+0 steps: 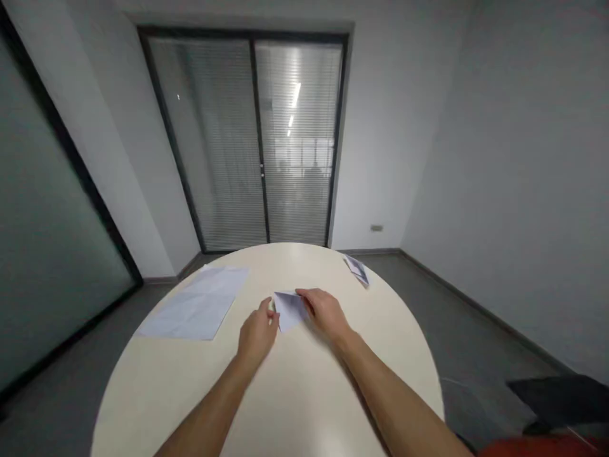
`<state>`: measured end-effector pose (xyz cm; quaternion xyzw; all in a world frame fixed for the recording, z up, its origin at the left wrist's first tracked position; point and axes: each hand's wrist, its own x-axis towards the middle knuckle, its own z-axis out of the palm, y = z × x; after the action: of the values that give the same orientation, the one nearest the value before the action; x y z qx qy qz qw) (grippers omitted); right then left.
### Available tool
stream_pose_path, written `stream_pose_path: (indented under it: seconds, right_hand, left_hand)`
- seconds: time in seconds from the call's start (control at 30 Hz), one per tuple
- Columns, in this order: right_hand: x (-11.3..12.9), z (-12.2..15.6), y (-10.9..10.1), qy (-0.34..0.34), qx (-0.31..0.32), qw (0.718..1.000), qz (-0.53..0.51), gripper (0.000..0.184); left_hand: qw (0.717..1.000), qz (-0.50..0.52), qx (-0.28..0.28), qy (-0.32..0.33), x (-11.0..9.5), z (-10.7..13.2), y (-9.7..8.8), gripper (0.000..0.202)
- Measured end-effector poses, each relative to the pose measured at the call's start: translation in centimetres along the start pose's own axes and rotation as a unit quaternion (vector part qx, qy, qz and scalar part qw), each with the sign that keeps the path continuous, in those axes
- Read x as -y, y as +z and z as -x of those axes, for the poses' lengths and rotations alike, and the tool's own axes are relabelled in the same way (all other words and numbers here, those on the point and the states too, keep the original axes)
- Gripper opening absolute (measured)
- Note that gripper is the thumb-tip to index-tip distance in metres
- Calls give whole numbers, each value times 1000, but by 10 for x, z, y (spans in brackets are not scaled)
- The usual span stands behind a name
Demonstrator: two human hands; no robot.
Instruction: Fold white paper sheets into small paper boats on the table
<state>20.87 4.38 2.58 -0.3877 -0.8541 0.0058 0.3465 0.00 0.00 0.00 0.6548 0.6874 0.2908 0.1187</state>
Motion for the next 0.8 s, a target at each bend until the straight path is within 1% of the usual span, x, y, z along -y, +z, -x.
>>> stream_pose_path:
  seconds: [0.1, 0.17, 0.23, 0.3, 0.4, 0.53, 0.6, 0.7, 0.8]
  right_hand:
    - [6, 2, 1, -24, 20, 999, -25, 32]
    - [10, 3, 2, -37, 36, 998, -40, 32]
    - [12, 4, 3, -48, 56, 996, -50, 32]
    - [14, 4, 3, -53, 79, 994, -54, 33]
    - [15, 6, 3, -50, 113, 990, -63, 38]
    - [13, 8, 3, -30, 136, 986, -93, 45]
    - [12, 9, 3, -17, 143, 984, -109, 51]
    - [11, 11, 3, -5, 157, 979, -129, 57]
    - [11, 11, 3, 7, 165, 976, -139, 50]
  left_hand:
    - [997, -13, -50, 49, 7, -4, 4, 61]
    - [992, -7, -76, 101, 13, -6, 7, 71]
    - [985, 7, -87, 150, 18, -8, 10, 71]
    - [981, 13, -83, 173, 21, -9, 13, 63]
    - [982, 13, -60, 180, 22, -9, 15, 50]
    - [981, 17, -33, 191, 21, -8, 15, 38]
    - [981, 15, -23, 192, 19, -7, 13, 36]
    - [982, -2, -8, 188, 16, -6, 8, 40]
    - [984, -6, 8, 181, 12, -5, 3, 41]
